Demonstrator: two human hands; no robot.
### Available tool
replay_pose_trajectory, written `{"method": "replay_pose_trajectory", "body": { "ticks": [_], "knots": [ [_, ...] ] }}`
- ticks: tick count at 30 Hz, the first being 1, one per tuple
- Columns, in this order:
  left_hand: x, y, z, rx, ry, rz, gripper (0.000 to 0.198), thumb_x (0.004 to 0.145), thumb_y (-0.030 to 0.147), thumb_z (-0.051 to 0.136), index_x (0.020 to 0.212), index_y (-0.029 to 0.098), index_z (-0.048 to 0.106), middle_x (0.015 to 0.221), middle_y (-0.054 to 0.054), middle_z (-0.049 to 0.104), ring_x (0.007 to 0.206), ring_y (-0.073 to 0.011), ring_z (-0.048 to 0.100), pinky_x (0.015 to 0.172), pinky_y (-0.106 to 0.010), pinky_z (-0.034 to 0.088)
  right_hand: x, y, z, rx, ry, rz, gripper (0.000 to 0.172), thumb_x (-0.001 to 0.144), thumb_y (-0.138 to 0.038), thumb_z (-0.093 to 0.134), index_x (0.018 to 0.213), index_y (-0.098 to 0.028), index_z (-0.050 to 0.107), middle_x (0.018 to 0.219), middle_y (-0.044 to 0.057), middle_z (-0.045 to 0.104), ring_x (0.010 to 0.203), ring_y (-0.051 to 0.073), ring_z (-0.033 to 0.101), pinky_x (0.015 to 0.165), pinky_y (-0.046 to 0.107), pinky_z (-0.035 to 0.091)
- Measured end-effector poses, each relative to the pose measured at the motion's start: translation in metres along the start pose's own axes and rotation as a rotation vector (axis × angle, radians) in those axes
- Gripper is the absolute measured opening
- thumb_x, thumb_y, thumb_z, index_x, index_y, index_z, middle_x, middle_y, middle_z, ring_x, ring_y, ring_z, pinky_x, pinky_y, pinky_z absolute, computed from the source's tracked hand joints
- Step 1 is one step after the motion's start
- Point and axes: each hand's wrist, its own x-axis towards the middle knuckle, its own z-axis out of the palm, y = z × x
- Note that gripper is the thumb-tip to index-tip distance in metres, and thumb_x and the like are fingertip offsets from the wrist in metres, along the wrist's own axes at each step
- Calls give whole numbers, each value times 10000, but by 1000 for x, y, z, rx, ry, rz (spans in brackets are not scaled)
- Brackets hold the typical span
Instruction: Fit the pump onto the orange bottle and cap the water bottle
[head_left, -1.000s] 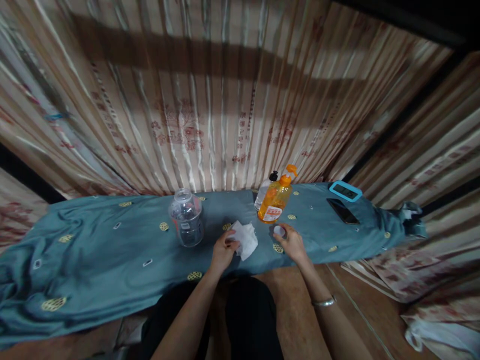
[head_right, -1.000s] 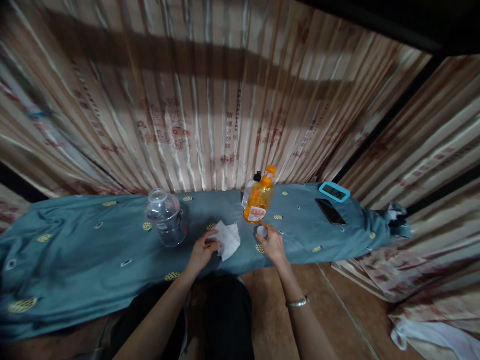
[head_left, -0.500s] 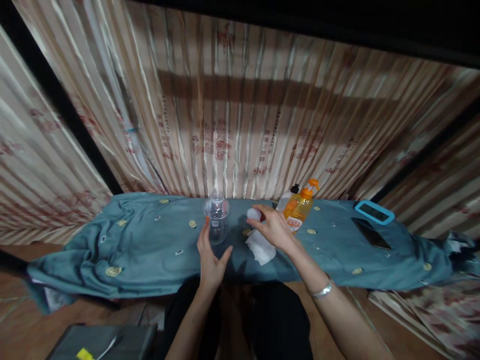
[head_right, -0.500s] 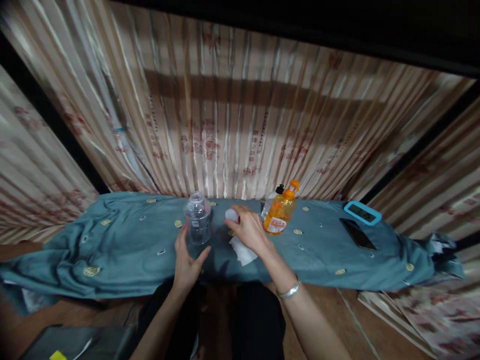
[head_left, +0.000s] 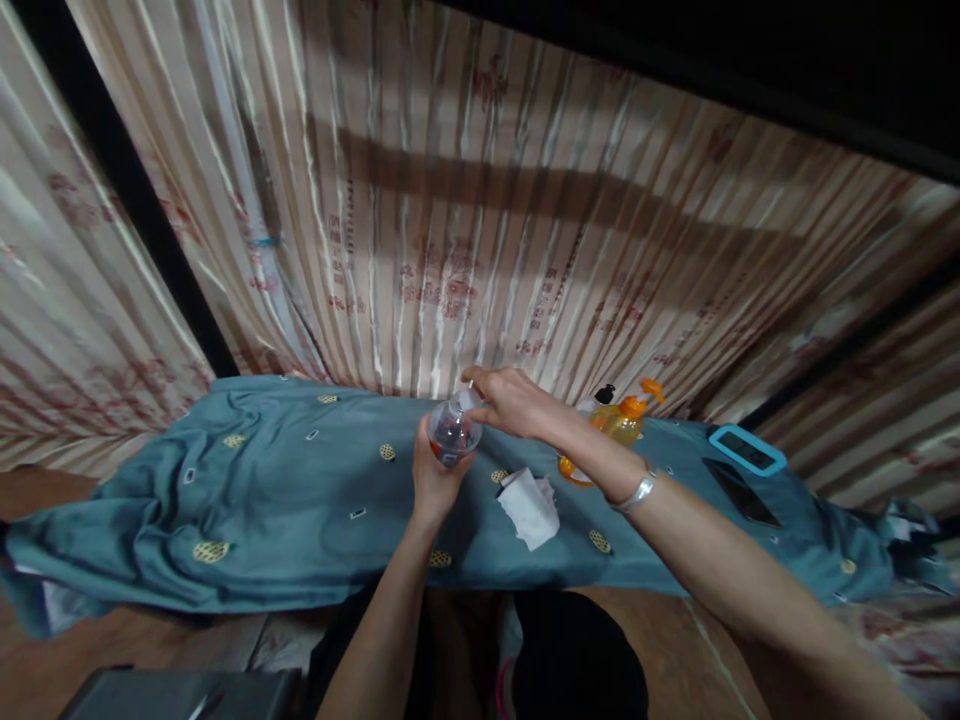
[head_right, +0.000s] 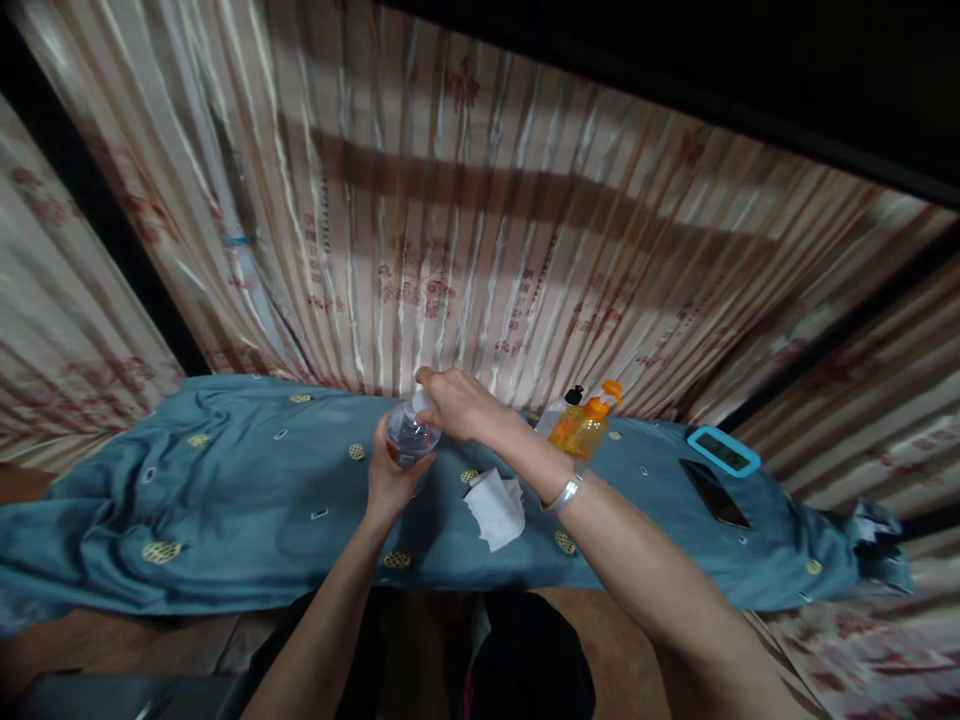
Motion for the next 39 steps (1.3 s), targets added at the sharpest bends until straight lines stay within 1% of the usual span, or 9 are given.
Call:
{"method": "replay_pose_trajectory", "body": {
  "ticks": [3,7,12,17,20,23,28,33,39],
  "knots": [
    [-4,-5,-1,-4,0,8,842,617,252,780,1351,216,368,1306,-116,551,1212,-280,543,1021,-416,434,8,-3,-8,-40,-69,-59,319,822,-344,613,1078,-157,567,862,9,611,799,131,573,751,322,467],
    [-5,-11,-3,-8,11,18,860,620,278,782,1363,239,350,1332,-113,529,1245,-291,514,1044,-441,413,16,-12,-15,-76,-154,-151,287,792,-202,603,1076,-165,593,935,41,651,870,144,580,753,280,392],
    [-4,-12,-3,10,5,28,838,617,273,777,1347,215,368,1322,-124,532,1238,-302,516,1028,-450,427,20,-20,-17,-145,-213,-172,260,788,-160,576,1045,-155,616,940,76,667,892,171,595,714,272,343],
    [-1,-11,-2,16,8,8,816,602,236,772,1326,208,397,1306,-119,545,1226,-299,525,1032,-442,428,26,-18,-9,-229,-217,-129,199,857,-285,547,985,-144,604,873,37,642,833,141,592,745,301,437],
    [1,-11,-1,27,8,3,794,602,216,765,1314,230,413,1281,-102,564,1204,-290,541,1016,-437,442,30,-20,-4,-275,-206,-54,297,904,-405,484,957,-136,600,848,29,628,823,134,602,772,334,486],
    [3,-11,-2,18,15,-12,796,597,201,763,1309,230,408,1255,-93,576,1170,-279,562,973,-422,472,33,-24,-3,-295,-202,-7,354,918,-450,445,982,-136,595,881,38,633,850,135,610,806,349,495],
    [2,-8,-2,9,8,-20,786,590,196,767,1295,220,422,1249,-95,577,1156,-278,565,965,-420,476,30,-22,-5,-272,-223,4,439,896,-530,447,1053,-142,581,891,46,638,835,143,614,771,343,498],
    [0,-9,-2,2,-3,-7,795,594,196,768,1305,218,414,1264,-97,567,1188,-281,546,997,-420,455,23,-18,-5,-243,-217,-49,336,916,-428,453,1064,-150,573,869,27,637,843,138,614,787,341,495],
    [1,-11,-2,2,-20,-8,820,598,226,781,1319,207,393,1260,-112,566,1163,-285,558,972,-431,464,23,-25,1,-263,-184,45,421,910,-509,428,991,-136,606,918,58,653,903,154,624,850,378,488]
  ]
}}
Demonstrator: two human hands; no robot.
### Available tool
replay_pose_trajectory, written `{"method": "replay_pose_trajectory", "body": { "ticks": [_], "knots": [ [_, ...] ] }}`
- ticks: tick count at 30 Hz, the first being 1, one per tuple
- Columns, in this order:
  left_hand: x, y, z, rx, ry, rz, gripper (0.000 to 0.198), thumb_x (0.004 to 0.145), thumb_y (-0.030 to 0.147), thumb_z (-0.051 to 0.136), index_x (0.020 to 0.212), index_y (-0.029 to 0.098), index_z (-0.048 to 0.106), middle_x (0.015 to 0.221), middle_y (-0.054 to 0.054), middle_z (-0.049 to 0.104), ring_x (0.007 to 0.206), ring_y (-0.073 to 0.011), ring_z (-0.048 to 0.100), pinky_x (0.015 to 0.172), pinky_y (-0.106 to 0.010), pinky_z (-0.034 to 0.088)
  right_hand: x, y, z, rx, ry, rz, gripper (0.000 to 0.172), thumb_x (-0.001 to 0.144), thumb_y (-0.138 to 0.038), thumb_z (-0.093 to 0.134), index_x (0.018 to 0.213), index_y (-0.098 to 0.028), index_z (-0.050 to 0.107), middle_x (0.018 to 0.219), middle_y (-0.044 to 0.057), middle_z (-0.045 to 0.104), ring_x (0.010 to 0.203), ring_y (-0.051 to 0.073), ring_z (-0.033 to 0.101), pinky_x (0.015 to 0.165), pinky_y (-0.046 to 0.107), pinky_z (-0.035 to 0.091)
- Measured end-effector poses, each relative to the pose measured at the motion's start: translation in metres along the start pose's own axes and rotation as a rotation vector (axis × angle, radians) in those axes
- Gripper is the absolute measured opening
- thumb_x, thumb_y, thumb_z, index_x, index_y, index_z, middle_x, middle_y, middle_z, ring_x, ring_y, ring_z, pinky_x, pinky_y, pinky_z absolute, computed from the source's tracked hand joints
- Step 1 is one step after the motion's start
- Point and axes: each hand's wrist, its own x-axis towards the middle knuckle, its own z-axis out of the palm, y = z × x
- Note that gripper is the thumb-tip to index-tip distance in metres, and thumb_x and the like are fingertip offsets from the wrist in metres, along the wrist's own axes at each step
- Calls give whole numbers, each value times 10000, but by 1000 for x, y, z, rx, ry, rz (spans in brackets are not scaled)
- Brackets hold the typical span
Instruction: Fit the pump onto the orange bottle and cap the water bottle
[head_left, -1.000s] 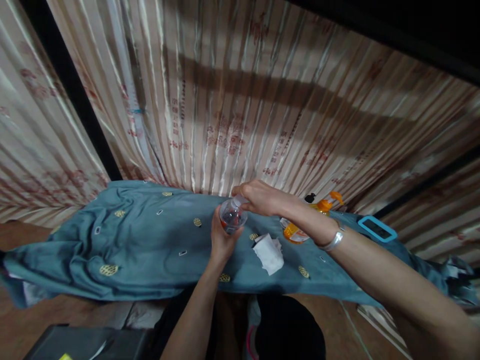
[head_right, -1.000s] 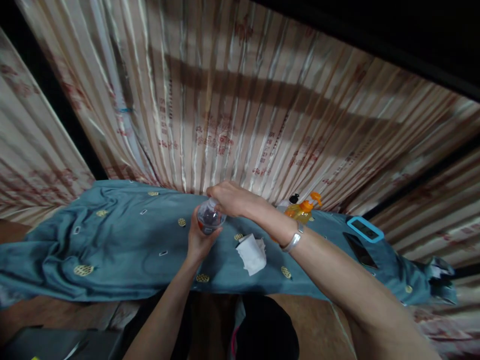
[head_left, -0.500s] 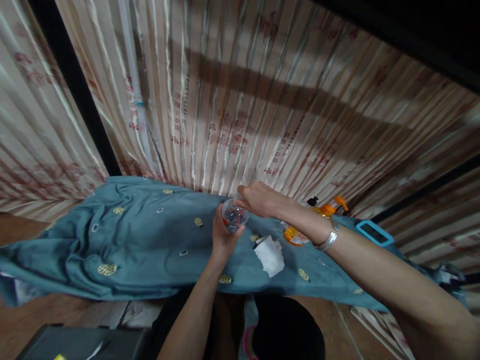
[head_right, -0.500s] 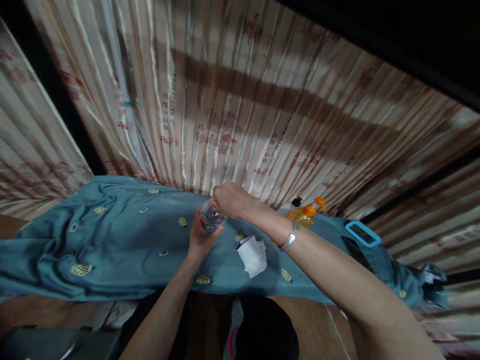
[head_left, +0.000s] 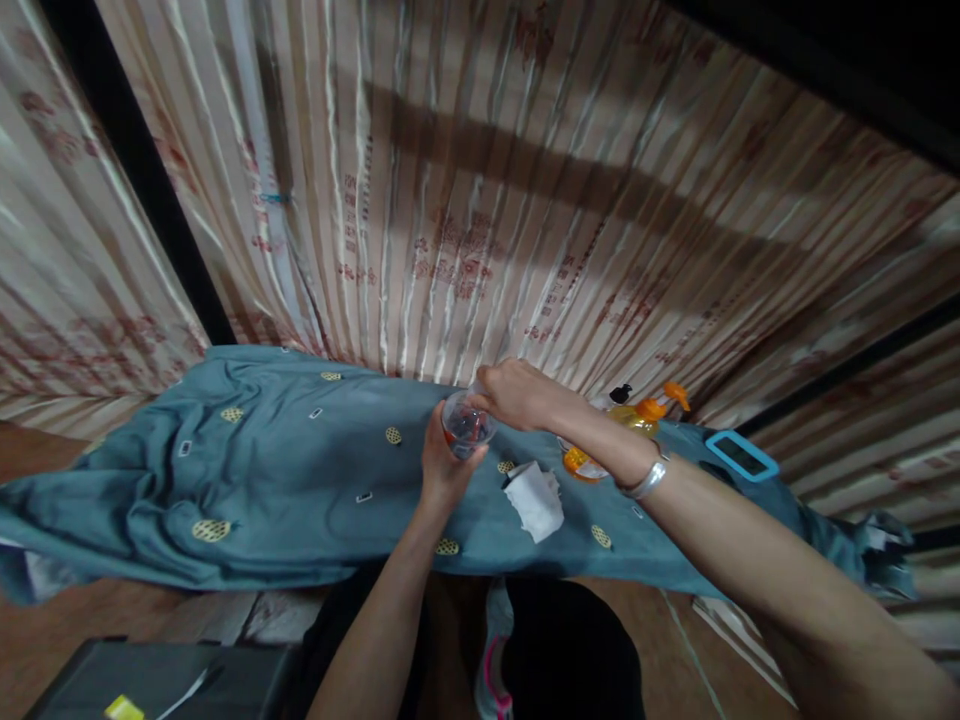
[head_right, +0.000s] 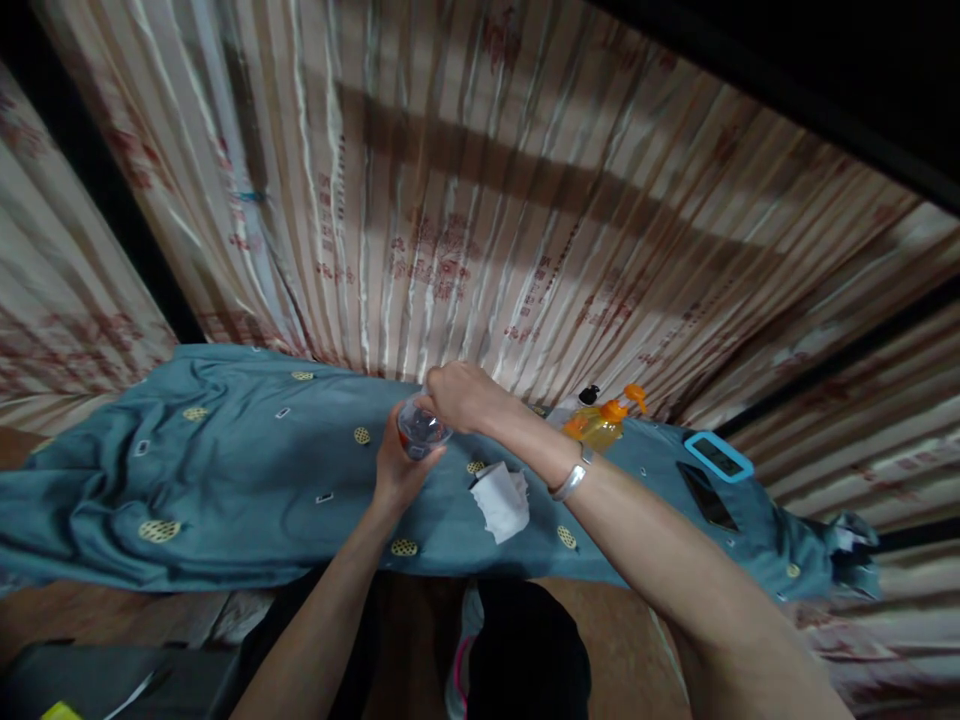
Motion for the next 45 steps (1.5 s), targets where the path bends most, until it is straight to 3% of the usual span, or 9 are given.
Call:
{"method": "replay_pose_trajectory", "body": {
  "ticks": [8,11,15,20,23,29,33,36,45],
  "knots": [
    [3,0,-1,33,17,61,829,602,248,797,1323,195,391,1268,-125,562,1172,-291,557,990,-437,452,-3,2,1,119,56,47,660,888,-633,301,1066,-66,590,1030,212,657,1046,285,622,860,398,452],
    [3,-1,-1,36,12,70,825,608,239,795,1326,188,392,1277,-136,560,1180,-295,554,995,-443,450,-19,15,16,231,98,111,696,886,-662,229,1184,-108,528,994,162,671,1039,282,627,826,372,455],
    [3,-3,1,61,19,71,852,595,240,807,1334,208,384,1301,-130,553,1210,-301,538,1025,-466,427,-53,23,86,373,73,299,531,944,-529,292,1301,-166,442,1037,70,650,982,178,625,885,402,479],
    [4,-3,1,88,15,66,851,596,264,814,1331,208,390,1302,-135,558,1213,-303,539,1009,-456,441,-83,12,199,476,-22,538,563,823,-430,614,1312,-202,455,1386,115,440,1239,267,467,996,520,433],
    [4,-3,0,81,24,63,848,593,260,816,1329,213,398,1306,-133,557,1211,-299,540,1006,-442,442,-85,12,227,591,53,576,414,864,-386,565,1225,-189,521,1303,94,509,1193,230,499,995,494,436],
    [5,-2,1,34,20,69,823,592,253,809,1314,238,414,1297,-102,564,1201,-280,549,1029,-433,426,-72,25,183,971,317,498,377,889,-474,502,1078,-158,583,895,13,616,774,117,587,751,333,513],
    [5,0,2,14,-5,61,799,606,247,794,1310,238,415,1285,-93,573,1191,-269,557,1027,-421,429,-49,14,129,1193,634,398,469,886,-519,476,1203,-176,529,990,36,620,861,144,589,817,372,491],
    [6,5,0,11,-21,51,788,595,214,779,1299,236,425,1246,-81,597,1129,-258,596,989,-400,459,-20,-6,114,1381,724,293,465,866,-537,502,1156,-177,556,1087,55,616,970,166,584,916,419,460],
    [11,9,-11,28,-4,-33,817,553,204,777,1295,224,436,1191,-73,631,1091,-260,621,952,-390,487,26,-55,211,1935,653,461,409,883,-504,494,1101,-167,571,1093,64,606,969,157,590,874,397,497]
  ]
}}
